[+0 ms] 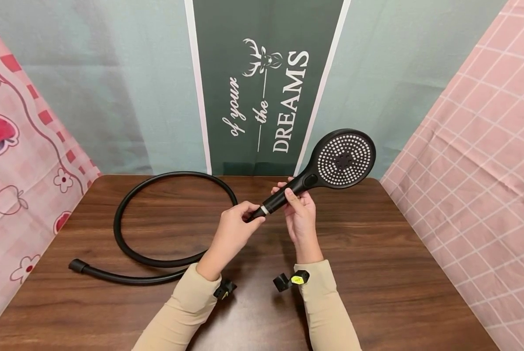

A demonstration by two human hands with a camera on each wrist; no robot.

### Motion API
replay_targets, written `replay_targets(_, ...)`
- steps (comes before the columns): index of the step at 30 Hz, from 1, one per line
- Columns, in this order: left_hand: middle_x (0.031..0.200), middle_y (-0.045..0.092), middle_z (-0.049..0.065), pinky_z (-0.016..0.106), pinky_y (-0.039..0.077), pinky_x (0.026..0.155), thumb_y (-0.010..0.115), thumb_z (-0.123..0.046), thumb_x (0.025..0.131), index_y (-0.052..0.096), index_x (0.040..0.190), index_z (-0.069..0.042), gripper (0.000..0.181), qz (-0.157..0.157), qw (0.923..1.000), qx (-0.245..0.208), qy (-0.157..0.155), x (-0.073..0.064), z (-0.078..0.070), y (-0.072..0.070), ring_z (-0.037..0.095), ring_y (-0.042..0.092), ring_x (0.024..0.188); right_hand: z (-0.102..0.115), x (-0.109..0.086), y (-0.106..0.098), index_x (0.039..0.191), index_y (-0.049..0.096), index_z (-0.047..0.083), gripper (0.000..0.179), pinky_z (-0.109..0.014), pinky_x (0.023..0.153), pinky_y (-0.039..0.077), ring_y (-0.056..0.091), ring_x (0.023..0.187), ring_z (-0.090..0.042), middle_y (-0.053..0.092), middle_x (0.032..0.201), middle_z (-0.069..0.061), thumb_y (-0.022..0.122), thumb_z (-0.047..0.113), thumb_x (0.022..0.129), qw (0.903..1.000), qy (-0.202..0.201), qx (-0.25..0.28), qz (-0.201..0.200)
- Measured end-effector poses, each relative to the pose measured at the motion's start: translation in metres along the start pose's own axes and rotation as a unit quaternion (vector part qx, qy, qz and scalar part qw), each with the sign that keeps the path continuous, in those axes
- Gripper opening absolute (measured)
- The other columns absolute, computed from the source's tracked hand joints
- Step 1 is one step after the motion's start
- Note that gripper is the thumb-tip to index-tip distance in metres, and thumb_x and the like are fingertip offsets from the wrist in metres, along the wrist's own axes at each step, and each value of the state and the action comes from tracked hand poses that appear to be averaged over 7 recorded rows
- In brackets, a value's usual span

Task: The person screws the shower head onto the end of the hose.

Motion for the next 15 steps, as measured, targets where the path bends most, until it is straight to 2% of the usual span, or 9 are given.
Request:
replay_targets(5, 0.098, 0.072, 0.009, 0.034, 0.057, 0.072, 0.076, -0.012, 0.088, 0.072, 0.105, -0.007, 0.018, -0.017, 0.9975, 0.061, 0.032, -0.003, -0.009, 0.001, 0.019, 0.067, 0.084, 0.000, 0.000, 0.000, 0.127, 0.045, -0.004, 0.029, -0.031, 0.092, 0.056, 0.074, 0.090, -0.016, 0.072, 0.100, -0.008, 0.054, -0.001, 0.099, 1.0000, -0.001, 0.007, -0.005)
replay_targets(9, 0.099, 0.071, 0.011, 0.035, 0.058, 0.073, 0.075, -0.014, 0.089, 0.071, 0.108, -0.004, 0.022, -0.040, 0.9893, 0.122, 0.070, -0.007, -0.018, 0.002, 0.021, 0.068, 0.084, 0.001, 0.001, 0.000, 0.130, 0.043, -0.008, 0.033, -0.032, 0.092, 0.056, 0.074, 0.089, -0.017, 0.071, 0.099, -0.009, 0.054, -0.002, 0.099, 0.9998, -0.008, 0.017, -0.003)
replay_targets(15, 0.098, 0.071, 0.013, 0.036, 0.059, 0.074, 0.076, -0.012, 0.088, 0.070, 0.108, -0.001, 0.023, -0.074, 0.9758, 0.168, 0.118, -0.012, -0.027, 0.003, 0.024, 0.071, 0.086, 0.001, 0.000, 0.001, 0.134, 0.037, -0.011, 0.041, -0.032, 0.092, 0.056, 0.074, 0.089, -0.018, 0.072, 0.099, -0.009, 0.055, -0.001, 0.099, 0.9997, -0.010, 0.021, 0.001)
Point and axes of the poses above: each hand's wrist, its own x-axis towards the middle knuckle, its own y-axis out of the palm, z = x × y, the point moved 9 cm from there along x, towards the middle knuckle
